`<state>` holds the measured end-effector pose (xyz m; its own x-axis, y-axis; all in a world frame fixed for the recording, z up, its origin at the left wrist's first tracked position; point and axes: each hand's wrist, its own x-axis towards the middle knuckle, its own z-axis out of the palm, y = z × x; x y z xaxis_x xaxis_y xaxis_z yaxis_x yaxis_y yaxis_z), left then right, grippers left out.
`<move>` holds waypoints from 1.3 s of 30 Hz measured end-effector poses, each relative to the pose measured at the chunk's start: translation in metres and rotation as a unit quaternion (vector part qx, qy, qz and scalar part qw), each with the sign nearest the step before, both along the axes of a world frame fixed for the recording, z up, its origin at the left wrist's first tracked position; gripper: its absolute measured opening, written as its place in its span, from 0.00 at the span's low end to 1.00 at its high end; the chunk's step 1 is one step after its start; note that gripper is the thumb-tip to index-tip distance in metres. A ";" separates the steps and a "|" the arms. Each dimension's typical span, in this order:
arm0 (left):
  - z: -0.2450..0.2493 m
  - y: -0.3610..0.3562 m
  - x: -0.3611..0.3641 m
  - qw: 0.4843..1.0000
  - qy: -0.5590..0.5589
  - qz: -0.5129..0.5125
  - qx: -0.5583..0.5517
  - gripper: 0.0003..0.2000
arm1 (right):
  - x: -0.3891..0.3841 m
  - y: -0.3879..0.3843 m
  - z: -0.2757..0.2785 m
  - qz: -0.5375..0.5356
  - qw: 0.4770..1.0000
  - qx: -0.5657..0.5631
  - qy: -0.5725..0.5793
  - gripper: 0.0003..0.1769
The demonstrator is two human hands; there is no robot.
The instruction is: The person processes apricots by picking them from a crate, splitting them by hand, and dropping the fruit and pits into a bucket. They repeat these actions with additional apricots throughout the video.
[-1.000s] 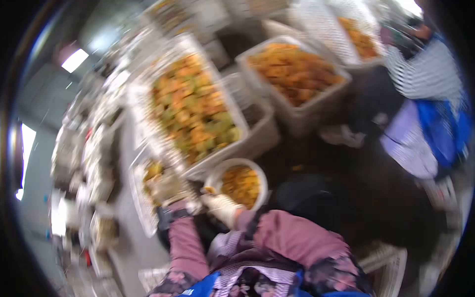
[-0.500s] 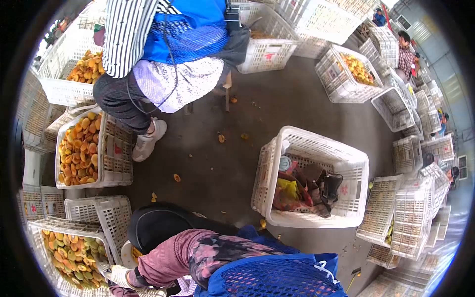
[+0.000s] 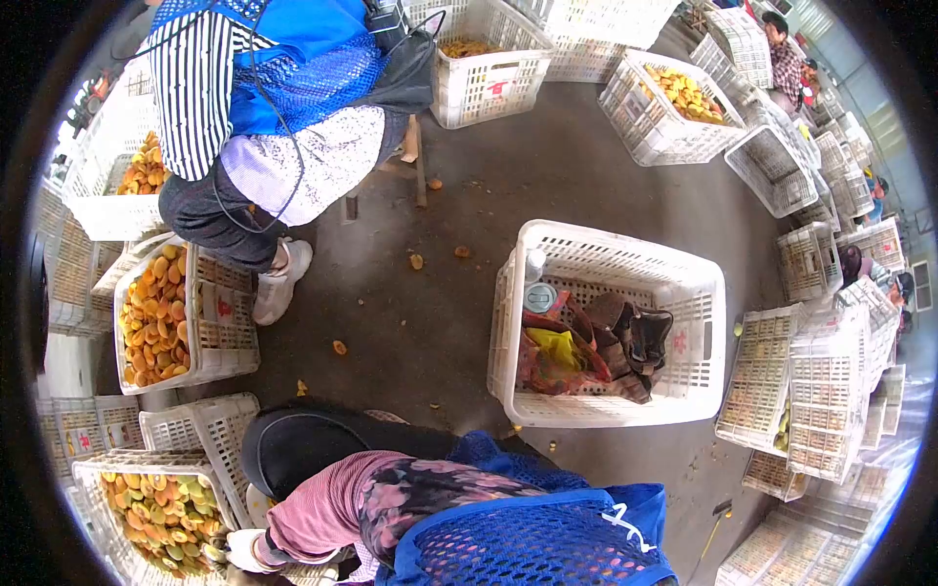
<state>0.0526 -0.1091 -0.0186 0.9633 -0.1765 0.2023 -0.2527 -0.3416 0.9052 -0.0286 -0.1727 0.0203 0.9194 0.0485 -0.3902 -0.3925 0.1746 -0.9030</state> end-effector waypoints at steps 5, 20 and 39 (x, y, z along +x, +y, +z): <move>0.016 0.008 -0.020 1.000 -0.008 0.004 -0.029 0.11 | -0.010 0.024 -0.001 -0.052 0.995 -0.076 -0.029 0.17; -0.014 0.067 -0.070 0.915 0.169 0.101 -0.351 0.15 | -0.014 0.028 -0.033 0.152 0.943 -0.279 -0.102 0.31; -0.031 0.090 -0.054 0.926 0.127 0.190 -0.301 0.18 | 0.011 0.042 -0.052 0.208 0.942 -0.239 -0.114 0.24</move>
